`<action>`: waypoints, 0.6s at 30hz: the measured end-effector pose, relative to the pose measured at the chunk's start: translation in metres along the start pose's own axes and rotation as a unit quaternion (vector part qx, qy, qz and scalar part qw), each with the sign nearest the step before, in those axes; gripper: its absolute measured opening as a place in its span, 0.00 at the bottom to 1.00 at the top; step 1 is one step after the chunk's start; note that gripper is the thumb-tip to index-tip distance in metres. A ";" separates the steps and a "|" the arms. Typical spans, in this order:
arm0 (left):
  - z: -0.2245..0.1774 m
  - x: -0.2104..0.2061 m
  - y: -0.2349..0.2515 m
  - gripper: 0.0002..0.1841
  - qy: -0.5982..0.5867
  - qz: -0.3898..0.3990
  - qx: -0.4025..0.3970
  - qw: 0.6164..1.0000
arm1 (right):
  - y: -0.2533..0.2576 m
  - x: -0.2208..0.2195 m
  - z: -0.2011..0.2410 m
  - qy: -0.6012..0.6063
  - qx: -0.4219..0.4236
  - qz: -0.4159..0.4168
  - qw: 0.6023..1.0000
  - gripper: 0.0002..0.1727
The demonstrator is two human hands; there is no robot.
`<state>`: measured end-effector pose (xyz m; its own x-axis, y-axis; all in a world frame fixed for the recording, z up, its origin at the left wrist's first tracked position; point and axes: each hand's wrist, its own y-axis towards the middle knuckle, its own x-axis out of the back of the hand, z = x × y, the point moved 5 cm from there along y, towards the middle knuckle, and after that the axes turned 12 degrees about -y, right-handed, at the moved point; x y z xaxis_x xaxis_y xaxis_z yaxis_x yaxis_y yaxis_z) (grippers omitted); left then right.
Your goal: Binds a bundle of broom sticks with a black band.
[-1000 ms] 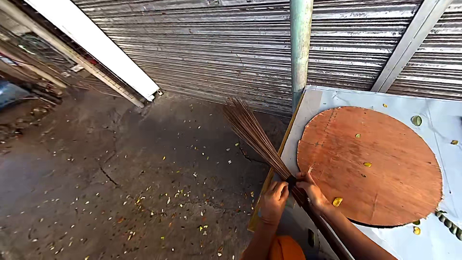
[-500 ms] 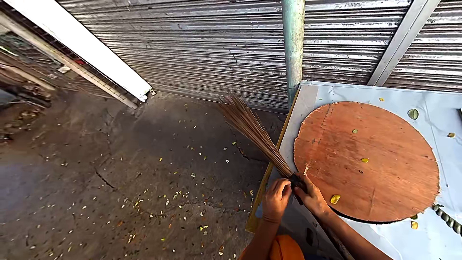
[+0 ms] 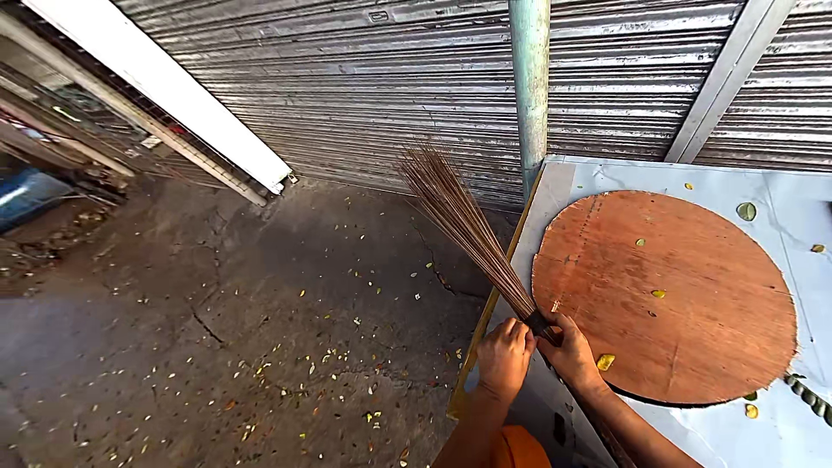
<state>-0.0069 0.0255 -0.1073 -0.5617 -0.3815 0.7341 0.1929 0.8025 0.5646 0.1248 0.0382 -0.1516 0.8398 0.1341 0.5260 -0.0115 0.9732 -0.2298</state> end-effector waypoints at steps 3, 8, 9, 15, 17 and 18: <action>-0.003 -0.003 0.002 0.04 0.009 0.000 0.013 1.000 | 0.000 -0.002 -0.003 0.007 0.000 0.023 1.000 0.30; -0.002 -0.014 0.003 0.08 0.034 0.163 0.161 0.973 | -0.004 0.000 0.001 -0.091 0.018 0.052 0.994 0.31; 0.002 -0.018 0.000 0.10 0.038 0.221 0.207 0.952 | -0.006 0.000 0.002 -0.112 0.020 0.055 0.992 0.28; 0.036 -0.030 -0.037 0.06 -0.029 0.120 0.228 0.966 | -0.017 -0.010 0.009 -0.161 0.037 0.061 0.984 0.27; 0.035 -0.030 -0.039 0.05 -0.093 0.028 0.175 0.980 | -0.014 -0.017 0.002 -0.183 0.020 0.083 0.979 0.39; 0.032 -0.030 -0.036 0.04 -0.117 -0.005 0.151 0.982 | -0.011 -0.019 -0.004 -0.170 0.014 0.080 0.982 0.41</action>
<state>-0.0225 0.0227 -0.1620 -0.7380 -0.3036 0.6026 -0.0413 0.9117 0.4088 0.1117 0.0238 -0.1622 0.5968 0.3353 0.7290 -0.1469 0.9388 -0.3116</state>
